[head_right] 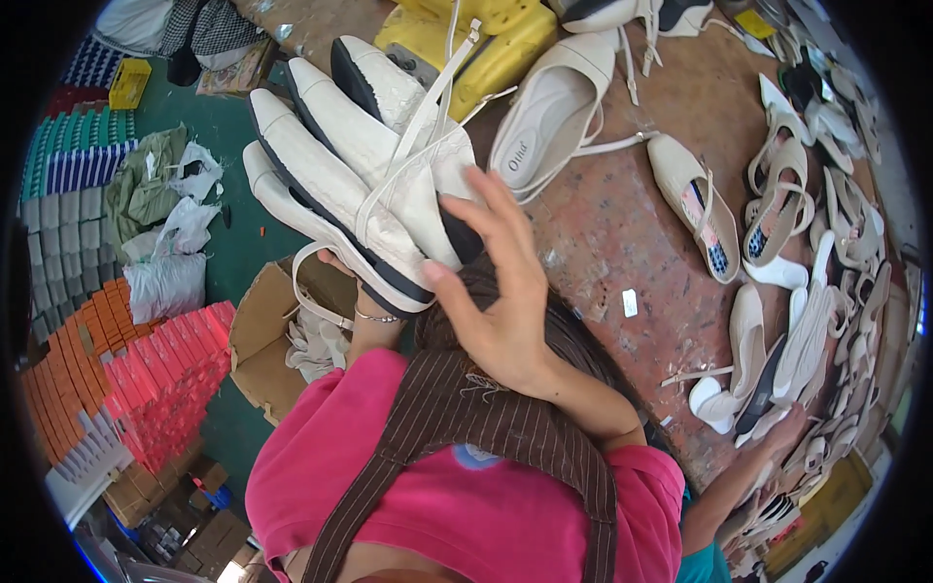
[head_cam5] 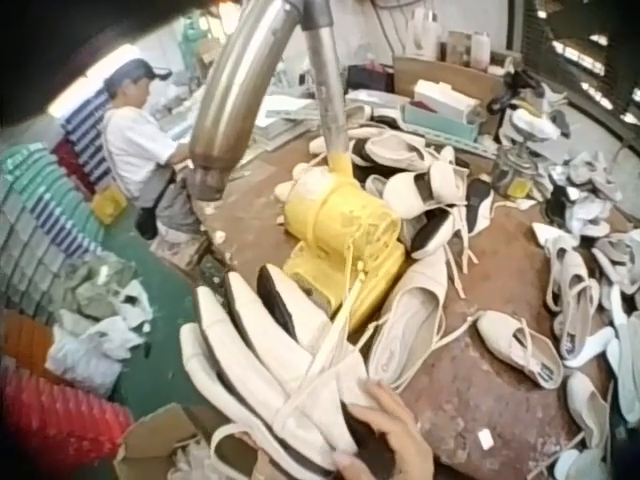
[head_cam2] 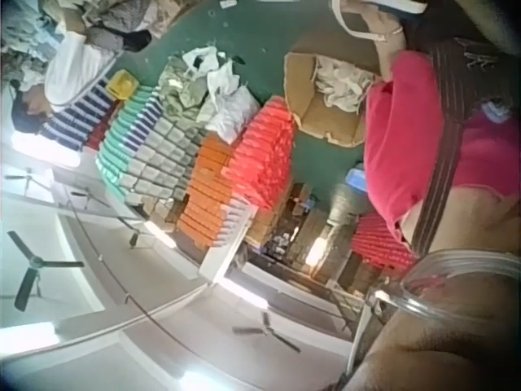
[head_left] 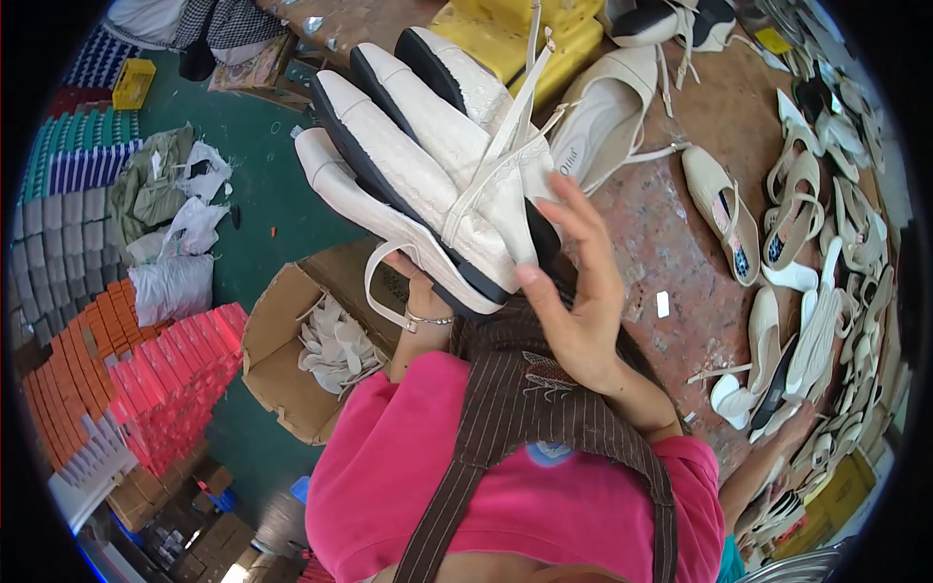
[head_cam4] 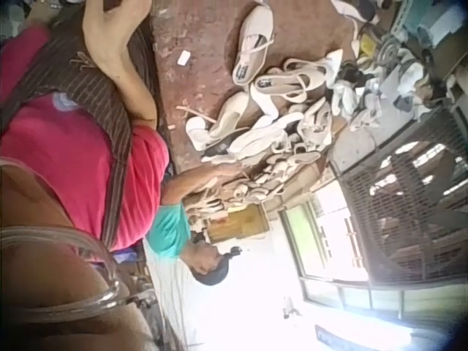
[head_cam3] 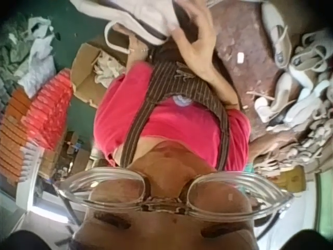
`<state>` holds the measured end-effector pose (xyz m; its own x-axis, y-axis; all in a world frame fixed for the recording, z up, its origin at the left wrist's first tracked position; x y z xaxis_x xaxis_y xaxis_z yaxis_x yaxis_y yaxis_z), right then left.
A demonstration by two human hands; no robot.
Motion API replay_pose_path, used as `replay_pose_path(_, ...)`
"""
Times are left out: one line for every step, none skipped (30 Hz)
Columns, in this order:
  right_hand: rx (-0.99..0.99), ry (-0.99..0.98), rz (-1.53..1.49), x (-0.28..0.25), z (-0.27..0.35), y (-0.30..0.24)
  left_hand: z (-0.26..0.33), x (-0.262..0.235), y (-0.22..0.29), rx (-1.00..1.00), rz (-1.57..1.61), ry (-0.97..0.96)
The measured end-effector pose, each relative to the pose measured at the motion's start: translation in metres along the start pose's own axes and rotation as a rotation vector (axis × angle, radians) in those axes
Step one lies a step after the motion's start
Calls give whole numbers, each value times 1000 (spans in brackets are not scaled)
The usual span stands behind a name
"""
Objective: Assembling shoes by inserting insoles and using a fixed heat gun for finishing and shaping.
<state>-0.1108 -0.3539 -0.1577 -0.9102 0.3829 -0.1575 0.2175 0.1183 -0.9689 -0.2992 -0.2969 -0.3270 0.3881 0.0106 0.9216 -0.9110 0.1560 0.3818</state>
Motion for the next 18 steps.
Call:
replay_pose_path(19, 6, -20, 0, -1, 5, -3, -3, 7, 8, 28, -6)
replay_pose_path(37, 20, -37, -5, -3, 11, -8, -3, 11, 10, 58, -18)
replay_pose_path(85, 42, -63, -12, -5, 19, -13, -2, 16, 13, 86, -33)
replay_pose_path(131, 64, -89, -19, -7, 27, -20, -1, 20, 17, 115, -50)
replay_pose_path(209, 111, -181, -26, -8, 33, -27, 5, 28, 2, 281, -94)
replay_pose_path(259, 118, -169, -37, -9, 40, -35, 8, 37, 26, 274, -106)
replay_pose_path(302, 174, -169, -47, -7, 51, -43, 8, 45, 23, 310, -87)
replay_pose_path(287, 192, -103, -58, -5, 61, -51, 9, 54, 21, 344, -68)
replay_pose_path(271, 222, -30, -73, -3, 69, -59, 17, 57, 6, 413, -6)
replay_pose_path(306, 262, -24, -83, 1, 78, -64, 18, 63, 21, 411, -24)
replay_pose_path(342, 306, -15, -93, 4, 84, -71, 15, 69, 64, 355, 17)
replay_pose_path(324, 303, -22, -99, 5, 86, -77, 13, 75, 107, 301, 58)
replay_pose_path(351, 326, 2, -106, 8, 91, -81, 12, 79, 150, 279, 96)
replay_pose_path(377, 350, 30, -111, 9, 95, -87, 15, 82, 161, 283, 84)
replay_pose_path(362, 346, 25, -114, 9, 97, -92, 18, 85, 174, 267, 76)
replay_pose_path(389, 369, 21, -118, 10, 99, -98, 22, 87, 184, 251, 69)
replay_pose_path(416, 392, 18, -121, 10, 102, -104, 26, 90, 193, 245, 58)
replay_pose_path(405, 391, 15, -122, 9, 103, -111, 30, 91, 198, 249, 48)
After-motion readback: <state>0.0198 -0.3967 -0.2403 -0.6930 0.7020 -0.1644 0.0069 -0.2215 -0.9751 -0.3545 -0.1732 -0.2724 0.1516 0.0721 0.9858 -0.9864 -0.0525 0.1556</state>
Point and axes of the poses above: each hand's wrist, its own z-axis away from the middle knuckle, its own x-axis out of the palm, y = z × x, the point moved 4 cm from there along -z, towards the middle knuckle, and after that the axes turned 8 degrees about y, right-handed, at the moved point
